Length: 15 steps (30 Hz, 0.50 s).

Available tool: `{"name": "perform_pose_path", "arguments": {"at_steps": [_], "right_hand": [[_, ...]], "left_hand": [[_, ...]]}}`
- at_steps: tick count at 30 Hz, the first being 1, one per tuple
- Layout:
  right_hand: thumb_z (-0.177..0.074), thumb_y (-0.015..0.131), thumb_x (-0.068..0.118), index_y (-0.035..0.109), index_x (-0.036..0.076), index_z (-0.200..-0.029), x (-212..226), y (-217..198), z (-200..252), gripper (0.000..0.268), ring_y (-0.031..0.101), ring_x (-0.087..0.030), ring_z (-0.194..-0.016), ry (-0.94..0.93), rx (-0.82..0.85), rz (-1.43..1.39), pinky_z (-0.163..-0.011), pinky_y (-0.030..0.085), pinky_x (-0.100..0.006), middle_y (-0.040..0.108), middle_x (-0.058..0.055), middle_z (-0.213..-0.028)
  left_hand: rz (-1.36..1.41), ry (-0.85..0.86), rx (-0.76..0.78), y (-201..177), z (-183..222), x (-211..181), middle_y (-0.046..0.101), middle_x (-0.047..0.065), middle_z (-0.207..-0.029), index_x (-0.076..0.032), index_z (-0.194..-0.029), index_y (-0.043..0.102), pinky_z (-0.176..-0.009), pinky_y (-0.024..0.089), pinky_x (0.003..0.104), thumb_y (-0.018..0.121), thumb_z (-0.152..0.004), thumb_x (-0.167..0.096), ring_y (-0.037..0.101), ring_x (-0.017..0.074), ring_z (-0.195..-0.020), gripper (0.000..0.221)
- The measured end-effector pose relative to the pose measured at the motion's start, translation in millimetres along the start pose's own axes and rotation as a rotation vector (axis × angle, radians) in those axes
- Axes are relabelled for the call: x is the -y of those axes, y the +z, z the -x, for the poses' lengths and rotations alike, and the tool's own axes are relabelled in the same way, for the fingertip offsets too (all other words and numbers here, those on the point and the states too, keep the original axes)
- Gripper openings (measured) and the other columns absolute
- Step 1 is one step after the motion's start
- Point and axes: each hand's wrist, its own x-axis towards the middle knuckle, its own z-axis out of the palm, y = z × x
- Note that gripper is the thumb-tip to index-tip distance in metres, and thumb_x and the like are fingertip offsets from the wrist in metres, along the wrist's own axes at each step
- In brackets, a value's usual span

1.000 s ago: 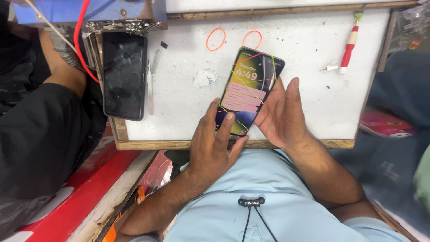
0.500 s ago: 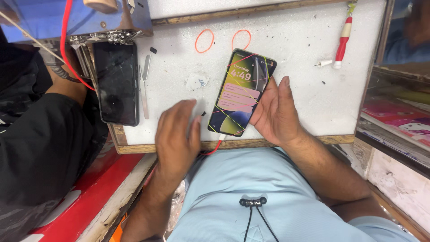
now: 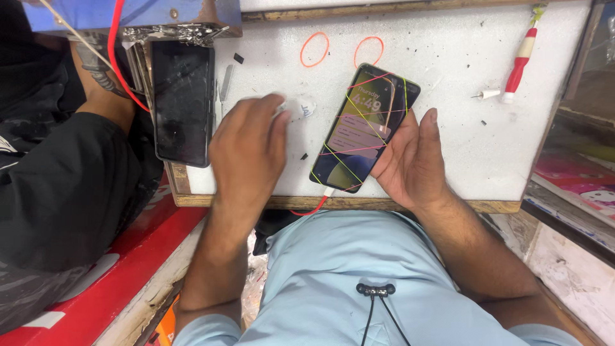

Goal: The person applies adhesive to the internal frame of a disassembled smartphone, then attaches a green back cover and presses it into place. They connect a charging cable, test the screen, and secure the device with multiple rubber bands while it charges.

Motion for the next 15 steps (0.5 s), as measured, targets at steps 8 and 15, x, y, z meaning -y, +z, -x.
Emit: {"name": "perform_pose_path", "arguments": {"at_steps": [8,15], "right_hand": [[-0.102,0.035,0.069,0.015,0.011,-0.166,-1.0,0.2,0.6,0.089,0.044,-0.032,-0.148,-0.009,0.013,-0.018,-0.123,0.041,-0.057,0.036,-0.017,-0.163],[-0.104,0.034,0.068,0.017,0.012,-0.167,-2.6,-1.2,3.0,0.086,0.046,-0.031,-0.15,-0.028,0.06,-0.02,-0.124,0.043,-0.055,0.039,-0.014,-0.164]], "left_hand": [[-0.408,-0.342,-0.011,-9.2,36.5,19.6,0.07,0.012,-0.093,-0.002,-0.128,0.068,-0.059,0.057,0.036,0.079,-0.099,-0.022,0.071,0.0249,-0.072,0.037],[-0.52,-0.324,0.056,5.4,16.1,28.5,0.07,0.013,-0.099,-0.004,-0.135,0.065,-0.064,0.057,0.04,0.078,-0.097,-0.024,0.072,0.0316,-0.079,0.045]]}}
